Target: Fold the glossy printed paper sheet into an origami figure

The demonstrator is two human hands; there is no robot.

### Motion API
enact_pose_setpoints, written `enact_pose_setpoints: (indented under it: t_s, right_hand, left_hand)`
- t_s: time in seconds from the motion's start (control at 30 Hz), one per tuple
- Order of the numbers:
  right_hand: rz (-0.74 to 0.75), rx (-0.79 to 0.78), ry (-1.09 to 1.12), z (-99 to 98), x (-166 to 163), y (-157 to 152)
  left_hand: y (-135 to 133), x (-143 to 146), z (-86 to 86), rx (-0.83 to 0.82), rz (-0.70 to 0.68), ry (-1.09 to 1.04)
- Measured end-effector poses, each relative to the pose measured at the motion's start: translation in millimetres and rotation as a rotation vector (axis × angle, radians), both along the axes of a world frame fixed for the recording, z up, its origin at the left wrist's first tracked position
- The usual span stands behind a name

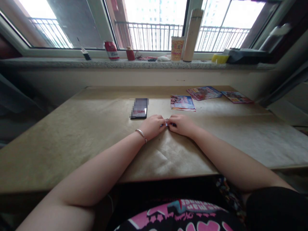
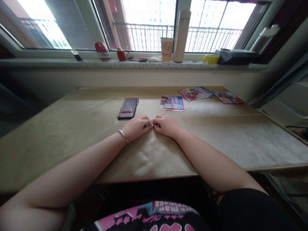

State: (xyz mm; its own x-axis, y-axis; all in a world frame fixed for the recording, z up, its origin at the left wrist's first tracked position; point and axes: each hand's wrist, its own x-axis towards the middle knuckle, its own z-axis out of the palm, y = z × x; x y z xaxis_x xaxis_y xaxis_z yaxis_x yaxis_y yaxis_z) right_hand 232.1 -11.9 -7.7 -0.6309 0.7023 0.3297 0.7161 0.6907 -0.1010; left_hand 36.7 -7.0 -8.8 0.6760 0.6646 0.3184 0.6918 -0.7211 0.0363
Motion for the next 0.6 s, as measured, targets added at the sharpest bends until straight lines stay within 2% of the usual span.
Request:
enact_pose_setpoints:
  t_s: [0.17, 0.37, 0.6]
  right_hand:
    - [-0.009, -0.079, 0.103, -3.4, 1, 2]
    - [-0.092, -0.253, 0.238, -11.5, 0, 10]
    - [-0.108, -0.266, 0.195, -8.9, 3, 12]
  left_hand:
    - [2, 1, 0.7, -0.043, 0.032, -0.024]
    - [2, -1, 1.8, -0.062, 0.025, -0.048]
    - [0, -4, 2.7, -0.015, -0.015, -0.011]
